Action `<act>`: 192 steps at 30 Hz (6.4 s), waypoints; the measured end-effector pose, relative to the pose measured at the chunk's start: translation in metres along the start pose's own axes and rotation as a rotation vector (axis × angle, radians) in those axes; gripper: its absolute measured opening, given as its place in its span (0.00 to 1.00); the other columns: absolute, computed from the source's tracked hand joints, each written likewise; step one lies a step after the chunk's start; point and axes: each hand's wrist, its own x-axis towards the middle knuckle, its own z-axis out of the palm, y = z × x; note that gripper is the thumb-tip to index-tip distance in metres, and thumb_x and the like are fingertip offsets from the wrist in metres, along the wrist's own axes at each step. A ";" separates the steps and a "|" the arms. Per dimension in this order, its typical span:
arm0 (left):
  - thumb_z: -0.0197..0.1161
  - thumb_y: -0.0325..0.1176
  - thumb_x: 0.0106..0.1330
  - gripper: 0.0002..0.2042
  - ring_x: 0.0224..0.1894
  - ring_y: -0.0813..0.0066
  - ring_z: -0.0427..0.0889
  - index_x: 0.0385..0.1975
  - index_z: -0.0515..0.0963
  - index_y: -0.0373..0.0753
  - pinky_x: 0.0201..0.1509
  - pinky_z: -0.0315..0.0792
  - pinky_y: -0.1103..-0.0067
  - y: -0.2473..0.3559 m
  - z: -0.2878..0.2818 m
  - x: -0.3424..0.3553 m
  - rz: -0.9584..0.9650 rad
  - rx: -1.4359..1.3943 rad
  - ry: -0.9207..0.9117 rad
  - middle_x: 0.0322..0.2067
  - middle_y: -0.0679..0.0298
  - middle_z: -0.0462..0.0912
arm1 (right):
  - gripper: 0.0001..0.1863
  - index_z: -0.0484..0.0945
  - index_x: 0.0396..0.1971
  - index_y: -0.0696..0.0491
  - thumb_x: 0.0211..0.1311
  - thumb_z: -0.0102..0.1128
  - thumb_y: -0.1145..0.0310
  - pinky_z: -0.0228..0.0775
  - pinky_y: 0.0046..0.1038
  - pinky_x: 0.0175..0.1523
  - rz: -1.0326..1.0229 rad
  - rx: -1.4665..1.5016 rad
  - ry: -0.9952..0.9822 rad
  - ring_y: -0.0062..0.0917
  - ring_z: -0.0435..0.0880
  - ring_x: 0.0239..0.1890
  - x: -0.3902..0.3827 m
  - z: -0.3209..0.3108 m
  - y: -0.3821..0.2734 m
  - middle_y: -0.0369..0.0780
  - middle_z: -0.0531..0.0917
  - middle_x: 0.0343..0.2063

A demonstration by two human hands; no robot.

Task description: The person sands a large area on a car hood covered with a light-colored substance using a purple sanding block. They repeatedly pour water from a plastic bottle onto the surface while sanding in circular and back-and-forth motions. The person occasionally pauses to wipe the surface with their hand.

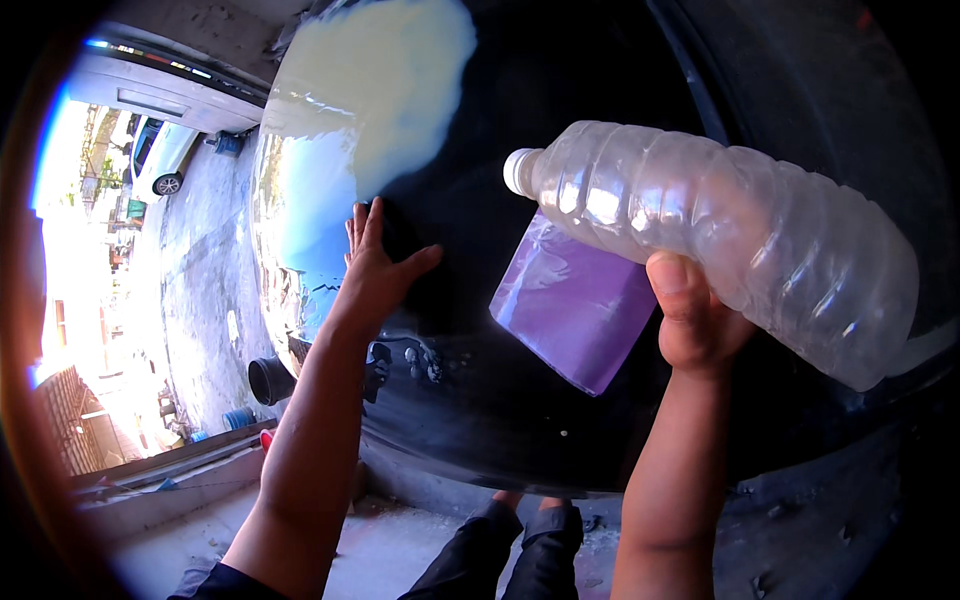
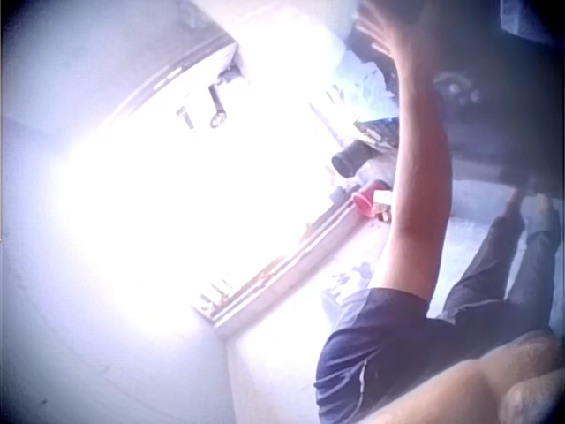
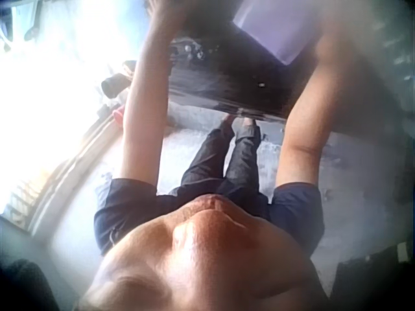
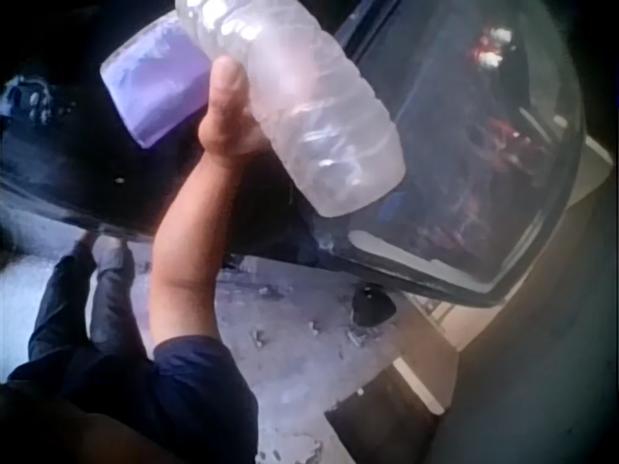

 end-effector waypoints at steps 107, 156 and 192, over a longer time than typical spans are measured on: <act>0.65 0.46 0.60 0.44 0.76 0.63 0.26 0.72 0.47 0.41 0.74 0.23 0.59 -0.031 -0.009 0.020 0.018 -0.133 0.060 0.74 0.55 0.37 | 0.26 0.71 0.54 0.57 0.63 0.57 0.53 0.70 0.29 0.51 -0.017 -0.130 0.029 0.28 0.76 0.46 0.008 0.016 -0.013 0.43 0.76 0.44; 0.66 0.42 0.59 0.43 0.76 0.65 0.29 0.71 0.50 0.37 0.74 0.22 0.65 -0.031 -0.004 0.022 0.021 -0.239 0.142 0.74 0.55 0.42 | 0.28 0.69 0.55 0.56 0.62 0.59 0.54 0.69 0.30 0.53 0.014 -0.038 0.002 0.29 0.76 0.46 0.007 0.018 -0.014 0.42 0.76 0.45; 0.67 0.45 0.58 0.43 0.76 0.62 0.33 0.70 0.51 0.37 0.74 0.26 0.58 -0.037 -0.005 0.022 0.034 -0.220 0.147 0.74 0.57 0.43 | 0.32 0.65 0.59 0.54 0.61 0.62 0.53 0.69 0.33 0.56 0.031 -0.022 -0.028 0.30 0.74 0.50 0.002 0.016 -0.011 0.42 0.74 0.49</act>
